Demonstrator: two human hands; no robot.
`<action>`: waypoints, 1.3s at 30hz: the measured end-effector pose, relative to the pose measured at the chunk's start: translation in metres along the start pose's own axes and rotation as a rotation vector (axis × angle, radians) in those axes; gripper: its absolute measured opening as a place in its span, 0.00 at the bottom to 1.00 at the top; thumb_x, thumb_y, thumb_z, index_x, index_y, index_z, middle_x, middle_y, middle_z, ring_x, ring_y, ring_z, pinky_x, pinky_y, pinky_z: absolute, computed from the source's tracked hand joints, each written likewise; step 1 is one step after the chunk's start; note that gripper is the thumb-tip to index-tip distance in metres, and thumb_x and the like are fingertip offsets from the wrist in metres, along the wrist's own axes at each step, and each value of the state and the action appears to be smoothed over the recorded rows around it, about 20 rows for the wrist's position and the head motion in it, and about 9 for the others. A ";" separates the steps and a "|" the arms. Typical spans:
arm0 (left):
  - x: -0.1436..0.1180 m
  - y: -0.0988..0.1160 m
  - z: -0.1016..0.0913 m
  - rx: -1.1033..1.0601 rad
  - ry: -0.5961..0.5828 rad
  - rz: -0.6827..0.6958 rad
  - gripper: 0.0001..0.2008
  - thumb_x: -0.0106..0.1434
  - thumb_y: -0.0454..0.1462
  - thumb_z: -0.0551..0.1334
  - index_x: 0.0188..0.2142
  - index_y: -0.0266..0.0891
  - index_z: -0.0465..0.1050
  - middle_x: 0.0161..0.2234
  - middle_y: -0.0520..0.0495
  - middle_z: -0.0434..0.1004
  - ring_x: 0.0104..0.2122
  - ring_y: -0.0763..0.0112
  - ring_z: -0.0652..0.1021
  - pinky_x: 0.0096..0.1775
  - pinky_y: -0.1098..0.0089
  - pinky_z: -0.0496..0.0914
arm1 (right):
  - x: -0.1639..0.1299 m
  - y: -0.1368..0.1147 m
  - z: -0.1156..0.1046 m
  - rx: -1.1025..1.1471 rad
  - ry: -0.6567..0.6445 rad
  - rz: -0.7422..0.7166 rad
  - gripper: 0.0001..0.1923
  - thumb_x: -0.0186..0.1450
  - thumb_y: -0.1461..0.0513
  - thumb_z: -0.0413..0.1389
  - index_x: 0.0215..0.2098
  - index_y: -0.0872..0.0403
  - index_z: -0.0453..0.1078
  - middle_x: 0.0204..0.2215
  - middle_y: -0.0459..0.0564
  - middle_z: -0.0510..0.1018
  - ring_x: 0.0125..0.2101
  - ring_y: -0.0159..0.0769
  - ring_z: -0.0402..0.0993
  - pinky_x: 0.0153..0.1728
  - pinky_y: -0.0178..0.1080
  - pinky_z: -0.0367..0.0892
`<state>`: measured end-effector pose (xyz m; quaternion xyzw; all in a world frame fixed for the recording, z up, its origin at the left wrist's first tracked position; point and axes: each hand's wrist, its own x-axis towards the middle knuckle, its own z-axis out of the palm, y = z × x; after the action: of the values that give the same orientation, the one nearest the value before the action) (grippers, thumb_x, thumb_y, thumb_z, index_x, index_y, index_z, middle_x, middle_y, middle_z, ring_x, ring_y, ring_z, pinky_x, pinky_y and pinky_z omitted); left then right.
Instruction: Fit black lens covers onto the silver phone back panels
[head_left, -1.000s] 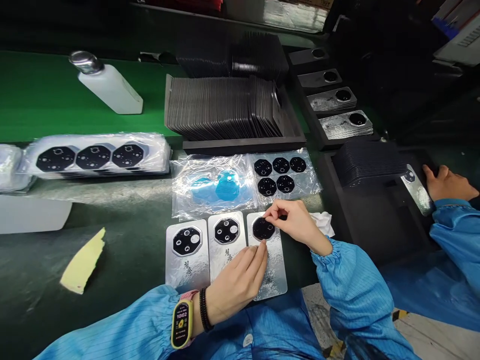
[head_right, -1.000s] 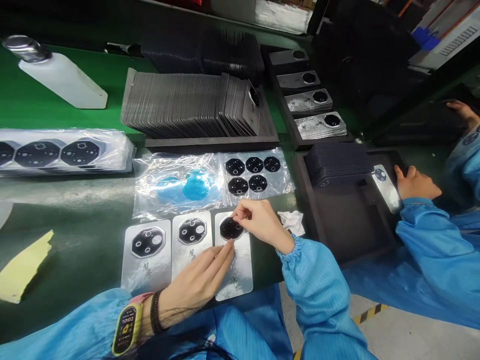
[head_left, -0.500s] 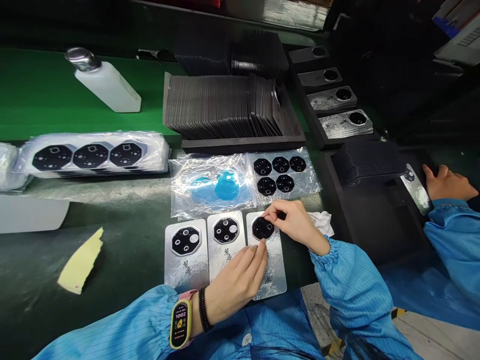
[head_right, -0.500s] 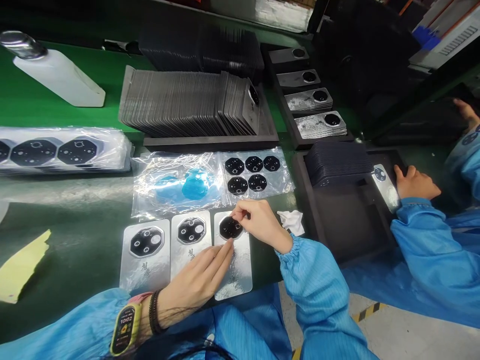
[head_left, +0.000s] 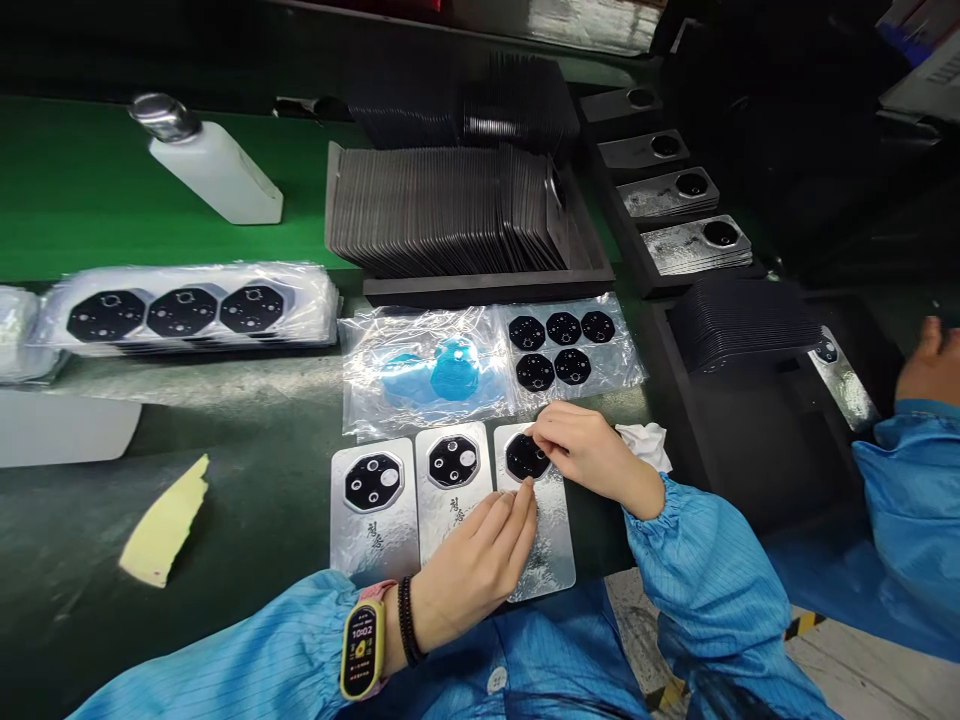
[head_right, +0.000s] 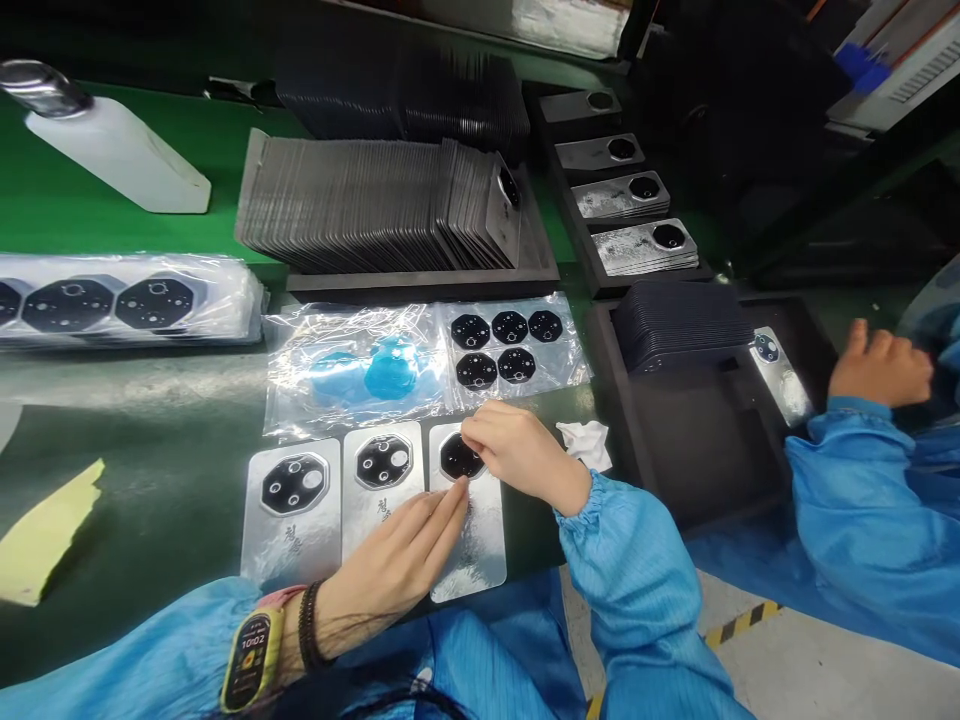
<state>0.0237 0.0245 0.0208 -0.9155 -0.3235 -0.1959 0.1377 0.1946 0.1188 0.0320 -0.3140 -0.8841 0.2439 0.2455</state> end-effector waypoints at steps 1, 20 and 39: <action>0.000 0.000 0.000 -0.005 0.006 0.001 0.18 0.63 0.21 0.46 0.41 0.21 0.73 0.37 0.31 0.82 0.32 0.59 0.79 0.35 0.62 0.72 | 0.000 0.000 0.000 -0.022 -0.003 -0.036 0.15 0.62 0.75 0.46 0.23 0.52 0.57 0.20 0.44 0.68 0.27 0.32 0.65 0.29 0.32 0.64; -0.004 0.001 0.000 -0.032 0.008 -0.043 0.16 0.61 0.23 0.50 0.40 0.23 0.75 0.40 0.30 0.80 0.42 0.47 0.80 0.42 0.53 0.75 | -0.004 -0.005 -0.001 -0.253 -0.060 -0.103 0.16 0.65 0.75 0.44 0.26 0.54 0.64 0.22 0.47 0.71 0.29 0.34 0.66 0.27 0.34 0.63; -0.006 0.002 0.003 -0.017 -0.004 -0.040 0.14 0.62 0.25 0.51 0.42 0.23 0.74 0.41 0.30 0.80 0.43 0.48 0.80 0.42 0.56 0.74 | -0.002 -0.012 0.004 -0.423 -0.001 -0.230 0.19 0.68 0.74 0.42 0.24 0.55 0.64 0.22 0.47 0.71 0.27 0.33 0.64 0.26 0.34 0.61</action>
<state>0.0212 0.0210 0.0153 -0.9103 -0.3403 -0.1994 0.1253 0.1888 0.1084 0.0353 -0.2556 -0.9455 0.0239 0.2003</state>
